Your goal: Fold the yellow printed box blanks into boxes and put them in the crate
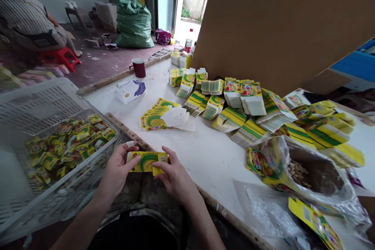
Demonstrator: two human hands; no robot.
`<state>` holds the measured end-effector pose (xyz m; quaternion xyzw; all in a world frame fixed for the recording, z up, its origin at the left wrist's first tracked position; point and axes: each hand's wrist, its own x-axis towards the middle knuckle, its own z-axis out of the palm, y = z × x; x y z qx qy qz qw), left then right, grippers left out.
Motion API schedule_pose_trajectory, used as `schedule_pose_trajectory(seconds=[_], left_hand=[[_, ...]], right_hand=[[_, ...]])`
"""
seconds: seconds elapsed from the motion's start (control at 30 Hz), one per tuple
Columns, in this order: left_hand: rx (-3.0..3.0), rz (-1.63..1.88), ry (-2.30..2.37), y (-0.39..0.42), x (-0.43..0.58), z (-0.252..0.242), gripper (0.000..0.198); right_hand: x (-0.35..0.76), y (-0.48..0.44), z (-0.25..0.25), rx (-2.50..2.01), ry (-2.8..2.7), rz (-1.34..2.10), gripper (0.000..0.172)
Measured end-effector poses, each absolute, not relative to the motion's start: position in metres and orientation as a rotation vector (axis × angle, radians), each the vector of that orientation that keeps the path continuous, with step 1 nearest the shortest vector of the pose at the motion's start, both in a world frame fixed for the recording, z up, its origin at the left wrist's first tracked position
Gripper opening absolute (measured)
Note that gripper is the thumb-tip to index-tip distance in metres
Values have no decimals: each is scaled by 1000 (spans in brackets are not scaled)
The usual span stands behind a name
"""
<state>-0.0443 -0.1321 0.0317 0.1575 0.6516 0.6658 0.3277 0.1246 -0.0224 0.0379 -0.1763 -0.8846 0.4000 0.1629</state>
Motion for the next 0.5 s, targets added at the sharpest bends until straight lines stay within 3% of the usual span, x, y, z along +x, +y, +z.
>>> schedule_pose_trajectory(seconds=[0.17, 0.37, 0.5], left_hand=[[396, 1746, 1621, -132, -40, 39, 46], [467, 1717, 1624, -136, -31, 53, 40], [524, 1731, 1665, -140, -22, 50, 37]], right_hand=[[124, -26, 40, -569, -2470, 1141, 32], [118, -30, 47, -534, -2258, 1330, 61], [106, -37, 38, -694, -1948, 1545, 44]])
